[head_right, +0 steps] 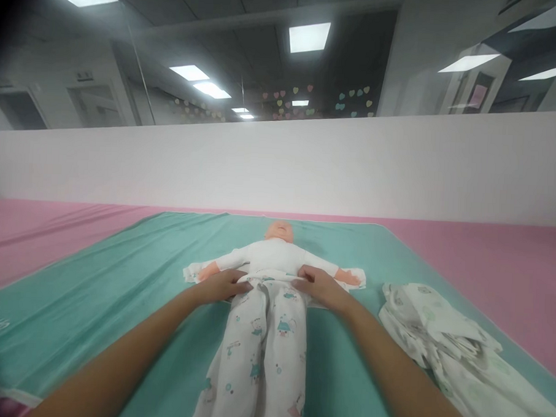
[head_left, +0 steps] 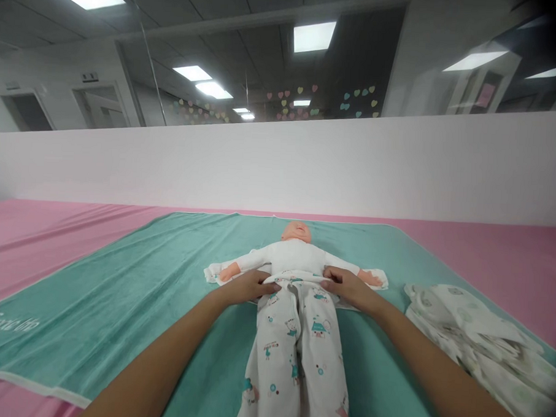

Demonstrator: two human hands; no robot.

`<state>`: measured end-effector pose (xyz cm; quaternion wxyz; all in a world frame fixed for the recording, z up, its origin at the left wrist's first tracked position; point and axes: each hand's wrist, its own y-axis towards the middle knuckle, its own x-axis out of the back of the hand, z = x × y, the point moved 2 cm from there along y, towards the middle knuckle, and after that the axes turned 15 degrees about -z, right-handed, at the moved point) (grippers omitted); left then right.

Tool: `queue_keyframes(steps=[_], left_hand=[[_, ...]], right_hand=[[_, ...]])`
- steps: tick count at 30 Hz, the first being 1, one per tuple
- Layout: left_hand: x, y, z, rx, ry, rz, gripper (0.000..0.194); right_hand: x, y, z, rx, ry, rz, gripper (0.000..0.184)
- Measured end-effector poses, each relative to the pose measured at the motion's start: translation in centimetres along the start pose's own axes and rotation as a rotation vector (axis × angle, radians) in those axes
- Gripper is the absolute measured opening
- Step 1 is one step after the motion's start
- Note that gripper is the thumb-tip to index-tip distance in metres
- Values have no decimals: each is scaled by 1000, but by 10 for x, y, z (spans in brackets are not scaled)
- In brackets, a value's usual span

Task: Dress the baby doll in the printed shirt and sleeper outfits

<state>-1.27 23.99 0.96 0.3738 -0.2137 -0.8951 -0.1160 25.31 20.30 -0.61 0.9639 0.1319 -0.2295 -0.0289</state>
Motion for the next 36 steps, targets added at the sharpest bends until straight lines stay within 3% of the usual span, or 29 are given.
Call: queue_keyframes(steps=[4, 8, 14, 23, 31, 36], left_hand=[[10, -5, -6, -61, -22, 140, 39], [11, -8, -11, -72, -116, 213, 43], [5, -4, -4, -50, -50, 122, 36], [2, -3, -1, 27, 33, 68, 48], [1, 0, 6, 30, 21, 38, 48], [1, 0, 7, 13, -2, 39, 48]], right_hand=[[2, -5, 9, -21, -64, 88, 37], [2, -10, 22, 14, -120, 41, 36], [-4, -17, 38, 143, -246, 17, 39], [-5, -15, 32, 22, -213, 178, 47], [2, -20, 32, -5, -195, 234, 39], [2, -22, 32, 16, -225, 200, 37]])
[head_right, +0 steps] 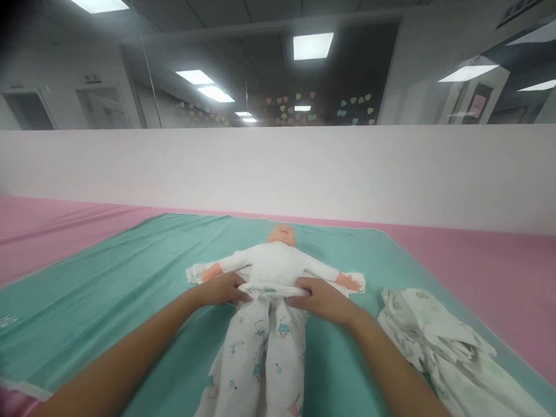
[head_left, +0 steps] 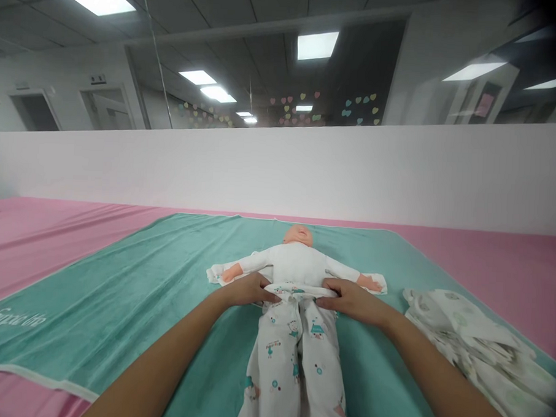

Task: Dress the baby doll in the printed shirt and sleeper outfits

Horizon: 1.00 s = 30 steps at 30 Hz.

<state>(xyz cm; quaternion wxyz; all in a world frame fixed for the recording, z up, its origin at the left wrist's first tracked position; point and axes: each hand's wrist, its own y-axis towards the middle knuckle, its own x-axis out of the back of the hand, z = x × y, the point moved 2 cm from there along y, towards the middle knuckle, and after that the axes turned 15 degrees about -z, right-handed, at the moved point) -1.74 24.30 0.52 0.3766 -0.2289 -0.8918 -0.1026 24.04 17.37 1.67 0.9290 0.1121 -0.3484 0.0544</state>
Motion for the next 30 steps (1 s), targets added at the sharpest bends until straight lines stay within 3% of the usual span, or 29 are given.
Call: queue_keyframes(steps=[16, 21, 25, 30], left_hand=[[-1, -1, -3, 29, 8, -24, 47], [1, -2, -5, 43, 15, -39, 45], [-6, -3, -4, 41, -108, -14, 39], [-19, -9, 3, -152, -141, -150, 33]], right_hand=[[-3, 0, 2, -12, -12, -88, 38], [-11, 1, 2, 31, -62, -211, 42], [-22, -1, -1, 52, -112, -341, 43], [-30, -10, -9, 26, -60, -415, 39]])
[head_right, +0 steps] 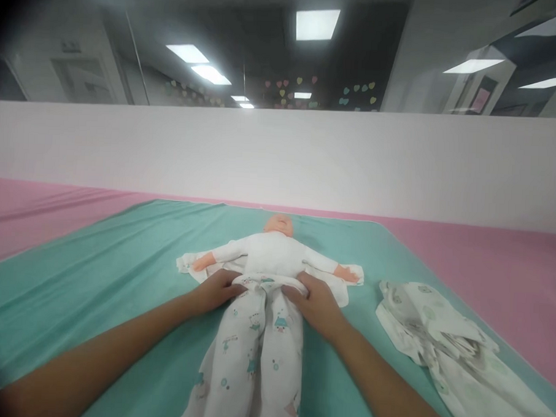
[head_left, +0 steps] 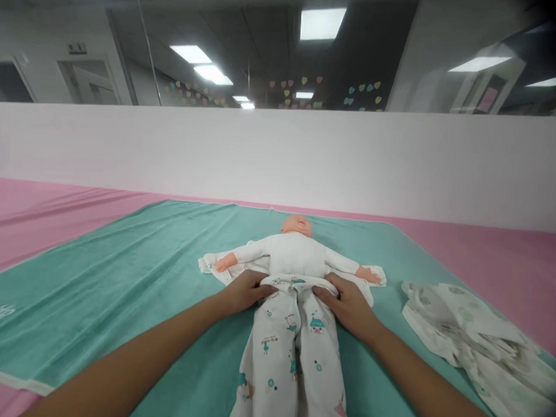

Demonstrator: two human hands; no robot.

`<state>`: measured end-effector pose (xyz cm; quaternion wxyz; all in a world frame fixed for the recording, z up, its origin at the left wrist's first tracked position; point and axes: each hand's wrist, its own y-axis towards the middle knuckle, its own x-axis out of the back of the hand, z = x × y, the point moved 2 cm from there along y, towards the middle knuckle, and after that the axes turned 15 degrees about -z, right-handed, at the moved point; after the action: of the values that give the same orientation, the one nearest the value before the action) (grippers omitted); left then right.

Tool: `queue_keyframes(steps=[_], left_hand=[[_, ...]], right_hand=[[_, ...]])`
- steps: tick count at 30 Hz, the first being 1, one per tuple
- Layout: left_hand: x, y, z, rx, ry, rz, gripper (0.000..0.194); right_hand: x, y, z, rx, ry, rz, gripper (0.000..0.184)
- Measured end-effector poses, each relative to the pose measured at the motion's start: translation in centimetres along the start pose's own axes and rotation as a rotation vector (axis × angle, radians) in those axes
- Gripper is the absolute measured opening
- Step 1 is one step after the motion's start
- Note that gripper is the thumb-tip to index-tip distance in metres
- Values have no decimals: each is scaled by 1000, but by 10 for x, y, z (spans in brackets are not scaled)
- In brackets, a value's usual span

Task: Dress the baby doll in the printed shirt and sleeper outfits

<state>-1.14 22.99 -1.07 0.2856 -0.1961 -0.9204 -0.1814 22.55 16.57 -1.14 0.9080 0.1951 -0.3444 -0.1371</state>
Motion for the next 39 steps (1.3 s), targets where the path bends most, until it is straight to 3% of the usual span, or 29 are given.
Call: queue_keyframes(steps=[3, 5, 9, 11, 14, 18, 23, 26, 29, 32, 36, 38, 39], left_hand=[[3, -8, -2, -33, 87, -19, 36], [8, -13, -8, 29, 64, 57, 38], [13, -16, -18, 125, -22, 198, 64], [13, -14, -19, 118, 45, 154, 54], [12, -10, -20, 5, 146, 53, 43], [10, -12, -22, -161, 154, 9, 37], [7, -16, -18, -131, 288, -14, 47], [6, -18, -19, -212, 344, -54, 49], [3, -19, -21, -269, 323, -58, 46], [4, -20, -21, -200, 212, -10, 40], [17, -20, -25, -101, 103, 179, 32], [26, -22, -30, -121, 109, 297, 29], [28, -24, -33, -142, 123, 346, 36]], right_hand=[[1, -1, -2, -5, 2, 27, 37], [0, -1, -1, -16, -29, 19, 38], [-3, 0, 3, -26, -144, -114, 42], [-5, -1, 7, -25, -193, -200, 45], [-7, 0, 12, -31, -244, -271, 48], [-6, 3, 14, -54, -289, -243, 47], [0, 7, 16, -190, -209, -190, 47], [5, 9, 18, -273, -134, -154, 49], [9, 11, 16, -335, -87, -85, 52], [14, 12, 11, -328, -28, 26, 51], [25, 9, 8, -233, 13, 308, 45], [31, 5, 11, -202, 3, 460, 37], [34, 3, 15, -182, -4, 511, 33]])
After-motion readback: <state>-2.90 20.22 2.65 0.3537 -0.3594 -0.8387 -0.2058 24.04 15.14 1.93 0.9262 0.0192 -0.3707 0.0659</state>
